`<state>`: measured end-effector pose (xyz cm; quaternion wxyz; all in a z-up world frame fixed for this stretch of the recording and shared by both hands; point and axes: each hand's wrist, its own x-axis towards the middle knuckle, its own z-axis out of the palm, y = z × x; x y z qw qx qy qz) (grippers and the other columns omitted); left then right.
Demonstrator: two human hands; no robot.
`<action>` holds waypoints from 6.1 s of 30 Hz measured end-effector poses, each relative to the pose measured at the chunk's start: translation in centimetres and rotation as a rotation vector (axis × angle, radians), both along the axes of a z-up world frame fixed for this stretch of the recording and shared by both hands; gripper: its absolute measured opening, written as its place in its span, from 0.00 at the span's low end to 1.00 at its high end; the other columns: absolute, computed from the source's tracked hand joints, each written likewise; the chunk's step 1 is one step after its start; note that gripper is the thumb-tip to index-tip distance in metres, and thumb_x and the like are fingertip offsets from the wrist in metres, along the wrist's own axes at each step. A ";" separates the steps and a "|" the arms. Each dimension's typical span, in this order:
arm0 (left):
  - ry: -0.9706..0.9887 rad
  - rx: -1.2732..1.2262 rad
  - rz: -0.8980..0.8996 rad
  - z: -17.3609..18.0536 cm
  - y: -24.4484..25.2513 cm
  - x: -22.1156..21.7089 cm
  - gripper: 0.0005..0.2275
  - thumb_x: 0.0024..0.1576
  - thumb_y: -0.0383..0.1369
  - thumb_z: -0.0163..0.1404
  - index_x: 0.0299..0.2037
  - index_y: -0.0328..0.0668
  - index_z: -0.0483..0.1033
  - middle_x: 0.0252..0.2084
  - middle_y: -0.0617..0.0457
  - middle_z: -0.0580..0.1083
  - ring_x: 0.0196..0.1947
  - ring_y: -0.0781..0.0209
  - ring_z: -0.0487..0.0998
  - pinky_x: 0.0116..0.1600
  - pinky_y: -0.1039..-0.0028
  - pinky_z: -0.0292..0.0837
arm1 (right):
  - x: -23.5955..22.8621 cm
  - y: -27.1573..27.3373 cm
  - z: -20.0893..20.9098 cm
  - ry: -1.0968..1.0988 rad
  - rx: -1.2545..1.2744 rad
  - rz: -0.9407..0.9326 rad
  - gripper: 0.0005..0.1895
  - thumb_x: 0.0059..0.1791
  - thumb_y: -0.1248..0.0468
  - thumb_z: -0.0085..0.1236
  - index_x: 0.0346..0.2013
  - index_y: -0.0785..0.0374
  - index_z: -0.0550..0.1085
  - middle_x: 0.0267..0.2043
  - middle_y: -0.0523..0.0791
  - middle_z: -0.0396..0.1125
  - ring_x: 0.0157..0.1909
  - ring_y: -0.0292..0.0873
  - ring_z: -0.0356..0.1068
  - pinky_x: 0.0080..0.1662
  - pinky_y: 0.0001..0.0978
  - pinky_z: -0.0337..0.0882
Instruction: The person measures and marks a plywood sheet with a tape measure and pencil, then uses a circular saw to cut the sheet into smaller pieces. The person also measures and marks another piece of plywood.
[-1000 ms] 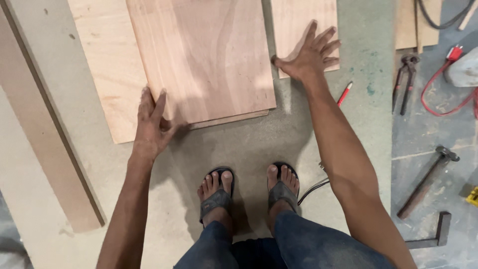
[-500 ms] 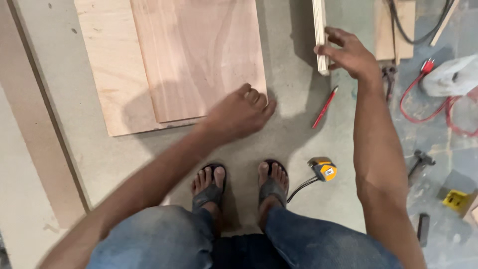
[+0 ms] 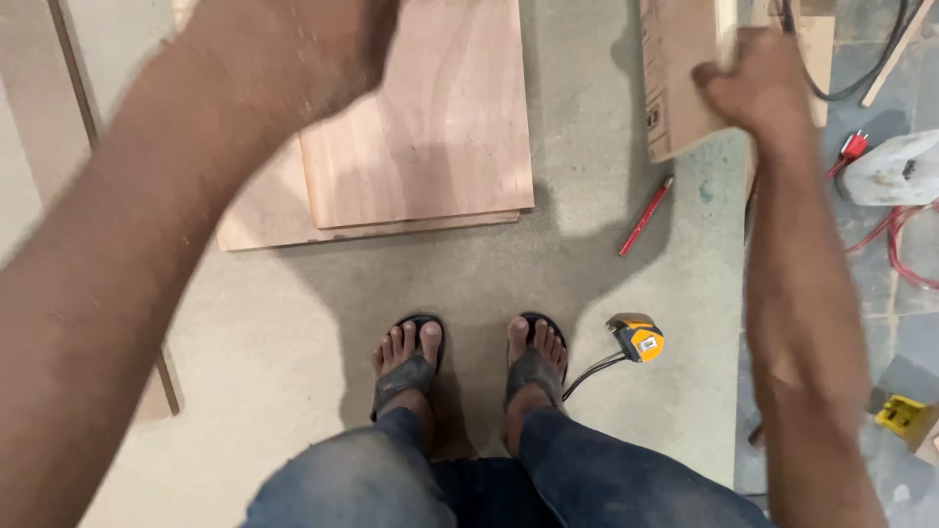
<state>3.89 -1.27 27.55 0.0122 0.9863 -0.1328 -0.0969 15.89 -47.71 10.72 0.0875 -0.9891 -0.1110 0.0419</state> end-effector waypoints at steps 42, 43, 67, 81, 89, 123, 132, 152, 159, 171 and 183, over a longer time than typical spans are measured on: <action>0.186 -0.345 0.575 -28.3 -2.9 -3.9 0.32 0.62 0.59 0.41 0.39 0.30 0.79 0.36 0.30 0.75 0.43 0.31 0.77 0.47 0.44 0.71 | -11.5 15.3 -11.3 0.154 0.333 -0.237 0.24 0.59 0.50 0.58 0.31 0.69 0.76 0.26 0.56 0.69 0.26 0.53 0.67 0.35 0.45 0.67; 0.044 -0.396 0.593 -27.9 -0.4 -4.2 0.28 0.60 0.57 0.45 0.34 0.33 0.79 0.30 0.35 0.78 0.36 0.35 0.80 0.42 0.47 0.73 | -11.5 14.2 -11.0 0.056 0.361 -0.236 0.20 0.57 0.53 0.59 0.32 0.68 0.76 0.28 0.55 0.70 0.28 0.53 0.69 0.36 0.45 0.68; 0.059 -0.936 -0.198 -23.4 -7.4 -6.7 0.05 0.59 0.31 0.53 0.34 0.39 0.78 0.34 0.44 0.77 0.31 0.44 0.78 0.36 0.59 0.74 | -36.7 -6.0 -11.4 0.114 0.254 -0.228 0.30 0.42 0.60 0.66 0.55 0.73 0.71 0.48 0.60 0.68 0.48 0.63 0.69 0.49 0.49 0.70; 0.175 -1.313 -0.063 -26.7 -15.3 -10.4 0.22 0.70 0.43 0.44 0.64 0.30 0.67 0.58 0.34 0.73 0.59 0.42 0.75 0.63 0.57 0.69 | -22.5 8.4 -8.2 0.330 1.020 -0.342 0.15 0.48 0.65 0.62 0.46 0.64 0.67 0.40 0.43 0.68 0.39 0.34 0.69 0.39 0.27 0.72; 0.179 -1.716 0.613 -27.9 -12.2 -9.7 0.19 0.70 0.40 0.42 0.62 0.31 0.67 0.48 0.47 0.75 0.46 0.64 0.77 0.51 0.76 0.76 | -20.8 20.8 -4.8 0.379 0.882 0.024 0.37 0.44 0.65 0.67 0.61 0.67 0.56 0.42 0.47 0.65 0.39 0.38 0.64 0.41 0.29 0.68; 0.273 -0.678 0.128 -22.4 -8.0 -8.9 0.22 0.54 0.44 0.57 0.52 0.37 0.71 0.45 0.39 0.76 0.46 0.41 0.77 0.49 0.53 0.72 | -18.5 15.7 -8.8 0.596 1.187 -0.134 0.10 0.49 0.73 0.64 0.44 0.65 0.76 0.40 0.38 0.70 0.44 0.30 0.68 0.48 0.23 0.71; -0.001 -0.452 0.197 -24.1 -0.5 -8.3 0.17 0.57 0.41 0.60 0.44 0.34 0.75 0.42 0.42 0.77 0.44 0.41 0.76 0.46 0.53 0.72 | -15.8 11.5 -12.8 0.175 0.929 -0.248 0.04 0.54 0.74 0.61 0.43 0.65 0.79 0.34 0.38 0.67 0.34 0.28 0.61 0.37 0.20 0.63; -0.142 -0.358 0.137 -27.5 -2.7 -8.8 0.09 0.59 0.38 0.56 0.41 0.42 0.79 0.38 0.45 0.77 0.41 0.46 0.78 0.48 0.56 0.68 | -17.0 14.0 -12.0 0.036 0.896 -0.131 0.08 0.53 0.75 0.65 0.46 0.68 0.79 0.41 0.42 0.70 0.36 0.29 0.62 0.38 0.21 0.64; -0.113 -0.384 0.209 -27.1 -2.9 -8.7 0.07 0.59 0.37 0.58 0.37 0.43 0.81 0.35 0.47 0.77 0.37 0.48 0.78 0.44 0.57 0.68 | -16.6 13.6 -12.3 0.055 0.868 -0.155 0.07 0.55 0.74 0.62 0.48 0.67 0.79 0.41 0.41 0.72 0.35 0.28 0.63 0.36 0.21 0.66; -0.049 -0.379 0.232 -26.9 -2.9 -8.4 0.07 0.58 0.38 0.57 0.38 0.45 0.81 0.35 0.48 0.77 0.38 0.49 0.78 0.46 0.57 0.68 | -15.3 10.7 -10.2 0.268 1.143 -0.200 0.22 0.55 0.81 0.42 0.63 0.68 0.69 0.46 0.49 0.73 0.38 0.38 0.74 0.37 0.26 0.76; 0.098 -0.335 0.257 -26.6 -2.7 -7.9 0.09 0.59 0.40 0.55 0.41 0.47 0.81 0.39 0.47 0.77 0.42 0.48 0.78 0.50 0.55 0.68 | -15.1 9.9 -12.1 0.336 1.697 -0.242 0.07 0.60 0.75 0.50 0.51 0.67 0.74 0.39 0.47 0.70 0.39 0.41 0.71 0.47 0.34 0.77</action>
